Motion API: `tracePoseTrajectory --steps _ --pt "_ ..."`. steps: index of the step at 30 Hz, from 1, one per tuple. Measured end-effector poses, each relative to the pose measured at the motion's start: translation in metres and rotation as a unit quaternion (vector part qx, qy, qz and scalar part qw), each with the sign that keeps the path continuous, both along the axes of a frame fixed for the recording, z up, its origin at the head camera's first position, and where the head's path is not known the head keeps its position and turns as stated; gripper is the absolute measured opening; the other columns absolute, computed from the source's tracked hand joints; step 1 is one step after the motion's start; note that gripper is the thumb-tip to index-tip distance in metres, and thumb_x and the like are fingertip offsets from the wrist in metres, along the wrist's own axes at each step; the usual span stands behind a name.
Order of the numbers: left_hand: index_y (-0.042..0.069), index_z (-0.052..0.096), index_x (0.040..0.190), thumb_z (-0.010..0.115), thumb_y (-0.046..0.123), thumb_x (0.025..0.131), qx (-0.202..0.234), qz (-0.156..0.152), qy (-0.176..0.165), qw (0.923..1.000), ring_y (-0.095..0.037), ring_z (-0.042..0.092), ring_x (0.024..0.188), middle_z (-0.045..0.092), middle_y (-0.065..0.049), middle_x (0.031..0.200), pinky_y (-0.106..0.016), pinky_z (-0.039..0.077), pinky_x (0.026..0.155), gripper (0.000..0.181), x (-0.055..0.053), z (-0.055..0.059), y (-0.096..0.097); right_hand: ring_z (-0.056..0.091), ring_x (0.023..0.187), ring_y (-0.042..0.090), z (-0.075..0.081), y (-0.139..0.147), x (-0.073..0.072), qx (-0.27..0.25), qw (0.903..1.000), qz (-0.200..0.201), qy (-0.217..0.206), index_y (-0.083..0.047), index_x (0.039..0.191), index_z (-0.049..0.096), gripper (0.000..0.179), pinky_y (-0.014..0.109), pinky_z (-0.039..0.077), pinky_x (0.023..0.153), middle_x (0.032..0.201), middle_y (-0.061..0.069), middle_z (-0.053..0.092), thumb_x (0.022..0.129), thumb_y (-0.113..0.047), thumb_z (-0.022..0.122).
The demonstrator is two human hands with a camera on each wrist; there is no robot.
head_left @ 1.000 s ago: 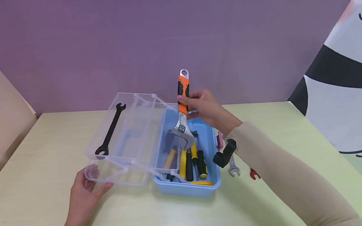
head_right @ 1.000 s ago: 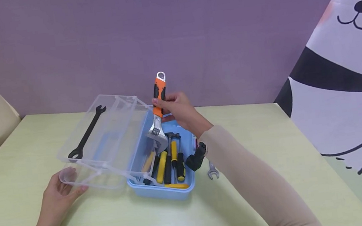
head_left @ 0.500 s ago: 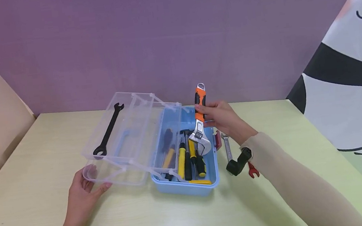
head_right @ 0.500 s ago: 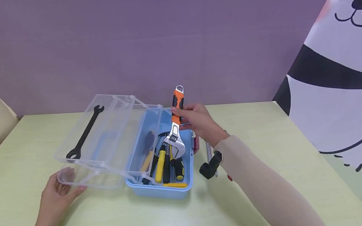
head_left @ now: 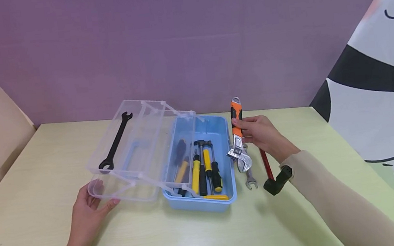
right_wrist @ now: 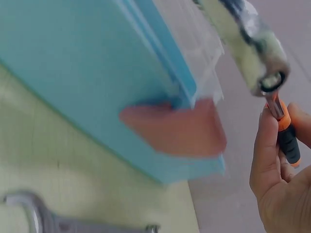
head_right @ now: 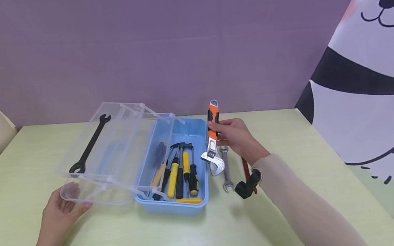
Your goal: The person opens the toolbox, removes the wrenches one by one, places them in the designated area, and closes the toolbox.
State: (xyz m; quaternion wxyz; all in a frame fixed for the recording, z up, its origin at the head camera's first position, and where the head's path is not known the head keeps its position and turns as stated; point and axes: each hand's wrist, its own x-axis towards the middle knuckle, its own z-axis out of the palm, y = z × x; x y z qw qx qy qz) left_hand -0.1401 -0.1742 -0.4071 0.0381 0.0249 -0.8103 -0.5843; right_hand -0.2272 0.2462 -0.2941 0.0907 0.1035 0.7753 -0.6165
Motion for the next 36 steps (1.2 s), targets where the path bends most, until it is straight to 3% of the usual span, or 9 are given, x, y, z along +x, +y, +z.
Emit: tracePoseTrajectory --steps 4,14,24,36 --pt "-0.008 0.023 0.142 0.073 0.004 0.081 -0.002 -0.001 -0.004 1.0000 -0.039 0.030 0.139 0.031 -0.030 0.148 -0.018 0.033 0.111 0.080 -0.001 -0.002 -0.001 0.059 0.083 0.010 -0.005 0.015 0.004 -0.008 1.0000 0.000 -0.004 0.006 0.144 0.031 0.067 0.014 0.058 0.073 0.116 0.010 0.051 0.095 -0.029 0.058" --pt "-0.008 0.021 0.144 0.073 0.004 0.082 -0.001 -0.003 -0.015 0.9999 -0.039 0.028 0.140 0.028 -0.029 0.151 -0.022 0.032 0.112 0.082 0.000 -0.001 -0.004 0.061 0.079 0.004 -0.012 0.048 0.013 -0.036 0.9992 -0.004 -0.017 0.009 0.146 0.024 0.073 0.014 0.058 0.073 0.091 -0.007 0.060 0.094 -0.028 0.060" --pt "-0.009 0.022 0.142 0.073 0.002 0.081 0.008 -0.004 -0.004 1.0000 -0.039 0.029 0.139 0.030 -0.030 0.149 -0.014 0.033 0.110 0.080 -0.002 -0.003 -0.002 0.057 0.081 0.003 -0.025 0.076 0.018 -0.015 0.9991 -0.012 -0.038 0.008 0.147 0.019 0.082 0.014 0.057 0.073 0.094 -0.008 0.056 0.091 -0.034 0.063" --pt "-0.009 0.023 0.142 0.073 0.004 0.081 0.000 -0.005 -0.002 1.0000 -0.041 0.029 0.139 0.030 -0.030 0.149 -0.015 0.033 0.109 0.080 -0.002 -0.003 -0.002 0.054 0.081 0.004 -0.042 0.106 0.023 0.025 0.9981 -0.021 -0.052 0.012 0.146 0.018 0.084 0.015 0.057 0.071 0.093 -0.008 0.054 0.092 -0.036 0.061"
